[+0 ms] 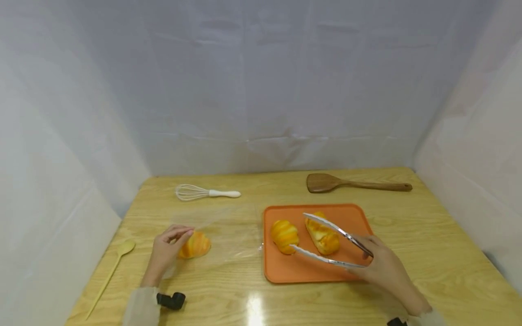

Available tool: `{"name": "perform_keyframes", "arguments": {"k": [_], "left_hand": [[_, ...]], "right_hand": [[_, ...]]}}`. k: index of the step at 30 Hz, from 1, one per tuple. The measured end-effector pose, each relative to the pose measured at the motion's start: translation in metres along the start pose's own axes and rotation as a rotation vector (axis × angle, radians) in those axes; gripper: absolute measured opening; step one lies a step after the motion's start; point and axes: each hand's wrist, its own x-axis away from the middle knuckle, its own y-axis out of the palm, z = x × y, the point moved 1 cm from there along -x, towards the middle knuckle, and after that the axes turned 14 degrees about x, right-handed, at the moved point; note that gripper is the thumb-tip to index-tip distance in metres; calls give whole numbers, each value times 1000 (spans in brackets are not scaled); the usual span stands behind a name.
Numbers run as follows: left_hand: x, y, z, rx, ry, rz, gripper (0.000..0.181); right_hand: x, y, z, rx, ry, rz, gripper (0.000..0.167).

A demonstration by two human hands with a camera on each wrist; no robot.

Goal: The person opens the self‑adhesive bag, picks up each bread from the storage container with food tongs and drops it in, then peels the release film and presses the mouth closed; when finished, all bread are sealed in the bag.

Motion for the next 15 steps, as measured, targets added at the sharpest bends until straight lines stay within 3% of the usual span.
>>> {"name": "perform_keyframes", "arguments": {"k": [4, 10, 15], "left_hand": [[0, 0, 1, -6, 6, 2, 15], [2, -2, 2, -23, -2, -10, 17], [3, -4, 1, -35, -5, -16, 17]], "right_hand": [[19, -3, 18, 52, 71, 24, 76], [35, -6, 37, 83, 96, 84, 79], [37, -8, 46, 67, 155, 32, 82]]}}
